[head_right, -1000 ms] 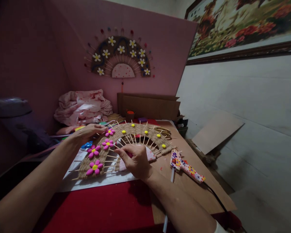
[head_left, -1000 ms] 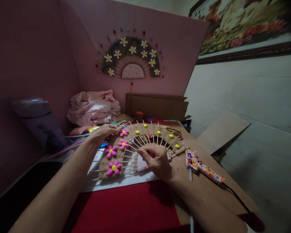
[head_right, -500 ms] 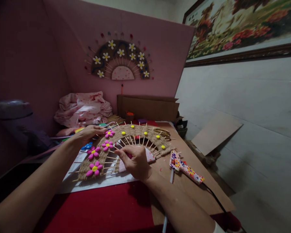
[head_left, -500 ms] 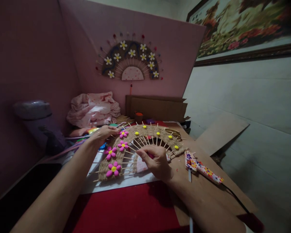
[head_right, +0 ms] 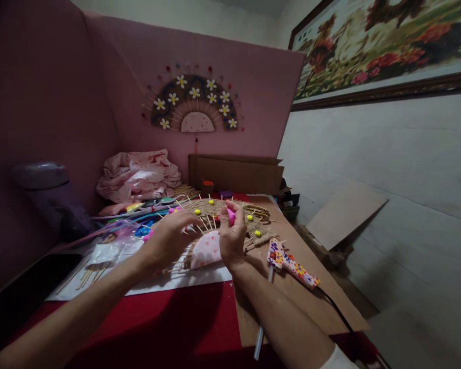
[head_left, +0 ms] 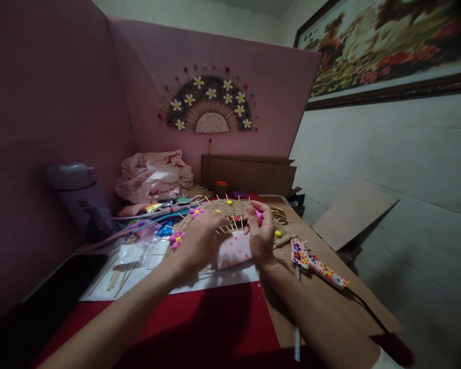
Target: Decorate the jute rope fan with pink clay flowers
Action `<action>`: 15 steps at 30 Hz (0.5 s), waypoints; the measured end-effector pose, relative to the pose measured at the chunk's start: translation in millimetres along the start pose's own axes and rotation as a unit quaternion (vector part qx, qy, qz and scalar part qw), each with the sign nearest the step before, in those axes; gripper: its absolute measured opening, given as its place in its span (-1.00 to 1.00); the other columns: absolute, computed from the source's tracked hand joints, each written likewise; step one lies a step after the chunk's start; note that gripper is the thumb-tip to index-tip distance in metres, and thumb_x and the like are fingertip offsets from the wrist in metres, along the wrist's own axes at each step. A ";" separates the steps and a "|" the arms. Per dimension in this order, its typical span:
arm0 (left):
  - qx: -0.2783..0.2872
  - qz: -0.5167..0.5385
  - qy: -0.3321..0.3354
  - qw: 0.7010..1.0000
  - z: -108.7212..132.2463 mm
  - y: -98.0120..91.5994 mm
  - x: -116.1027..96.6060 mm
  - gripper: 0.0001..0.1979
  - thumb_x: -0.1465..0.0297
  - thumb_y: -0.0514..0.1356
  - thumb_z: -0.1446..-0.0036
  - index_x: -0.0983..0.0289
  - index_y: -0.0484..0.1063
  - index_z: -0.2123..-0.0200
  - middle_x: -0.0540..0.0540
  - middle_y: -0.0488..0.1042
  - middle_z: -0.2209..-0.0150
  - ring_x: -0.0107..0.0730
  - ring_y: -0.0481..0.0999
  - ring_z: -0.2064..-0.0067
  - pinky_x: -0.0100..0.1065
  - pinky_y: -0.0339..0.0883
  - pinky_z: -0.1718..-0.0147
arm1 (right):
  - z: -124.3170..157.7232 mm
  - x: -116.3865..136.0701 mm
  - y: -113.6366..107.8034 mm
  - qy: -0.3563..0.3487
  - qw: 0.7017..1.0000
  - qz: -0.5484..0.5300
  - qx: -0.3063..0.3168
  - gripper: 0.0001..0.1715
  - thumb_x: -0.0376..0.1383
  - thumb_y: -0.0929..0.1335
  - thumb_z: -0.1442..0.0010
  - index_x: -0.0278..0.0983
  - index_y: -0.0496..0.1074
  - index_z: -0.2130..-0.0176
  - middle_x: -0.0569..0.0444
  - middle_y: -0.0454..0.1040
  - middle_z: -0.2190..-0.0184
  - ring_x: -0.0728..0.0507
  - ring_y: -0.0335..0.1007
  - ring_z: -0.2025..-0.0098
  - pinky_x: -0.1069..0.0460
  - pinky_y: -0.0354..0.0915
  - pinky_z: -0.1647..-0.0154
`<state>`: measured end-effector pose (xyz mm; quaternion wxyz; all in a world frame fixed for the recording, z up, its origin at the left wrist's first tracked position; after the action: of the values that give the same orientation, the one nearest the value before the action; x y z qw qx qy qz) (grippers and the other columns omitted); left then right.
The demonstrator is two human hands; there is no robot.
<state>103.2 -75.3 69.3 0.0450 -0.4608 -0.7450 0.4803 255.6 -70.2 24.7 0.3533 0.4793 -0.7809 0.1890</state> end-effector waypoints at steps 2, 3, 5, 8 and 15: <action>0.097 -0.046 0.047 0.993 11.1 24.4 -18.1 -0.67 0.29 0.25 0.00 0.26 0.41 0.14 0.22 0.45 0.09 -0.08 0.36 0.05 -0.11 0.25 0.11 | -0.4 0.7 -2.0 -0.003 0.999 0.006 -0.037 -0.55 -0.06 0.22 -0.24 -0.29 0.29 0.00 -0.03 0.43 0.24 -0.01 0.31 0.43 0.08 0.25 0.47; 0.123 -0.076 0.049 0.988 14.7 34.2 -22.0 -0.56 0.27 0.29 0.05 0.26 0.38 0.07 0.26 0.41 0.03 0.01 0.32 0.01 -0.04 0.23 0.10 | -0.1 1.3 -3.0 0.002 0.998 0.004 -0.055 -0.56 -0.07 0.24 -0.23 -0.29 0.29 0.01 -0.04 0.43 0.23 -0.02 0.32 0.41 0.07 0.26 0.44; 0.152 -0.129 0.053 0.979 17.9 48.7 -23.6 -0.39 0.21 0.33 0.14 0.26 0.32 -0.01 0.31 0.34 -0.05 0.13 0.27 -0.03 0.05 0.19 0.09 | 0.3 3.1 -3.3 -0.002 0.998 0.006 -0.058 -0.59 -0.11 0.26 -0.22 -0.29 0.31 0.02 -0.05 0.43 0.21 -0.04 0.33 0.36 0.05 0.27 0.38; 0.176 -0.194 0.033 0.965 16.2 58.7 -17.4 -0.34 0.19 0.32 0.16 0.24 0.28 -0.04 0.33 0.33 -0.04 0.15 0.28 0.00 0.07 0.19 0.14 | -0.4 4.8 -4.1 -0.015 0.998 0.013 -0.056 -0.64 -0.14 0.28 -0.21 -0.30 0.34 0.07 -0.04 0.43 0.21 -0.07 0.34 0.29 0.02 0.28 0.29; 0.156 -0.286 0.031 0.945 18.1 56.9 -16.2 -0.58 0.29 0.13 -0.01 0.26 0.33 0.03 0.30 0.37 0.08 0.04 0.31 0.09 0.05 0.16 0.14 | -3.5 2.2 -4.2 -0.012 0.998 0.039 -0.046 -0.76 -0.20 0.29 -0.19 -0.28 0.37 0.17 0.02 0.43 0.22 -0.10 0.34 0.20 -0.03 0.25 0.13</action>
<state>139.8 -92.8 22.6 0.2745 -0.2300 -0.7598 0.5427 260.0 -71.3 28.5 0.3584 0.4339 -0.8108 0.1607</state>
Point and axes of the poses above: each hand's wrist, its own z-axis away from the middle knuckle, its own y-axis out of the palm, x = y × z, the point moved 3 cm from there along -z, towards the middle knuckle
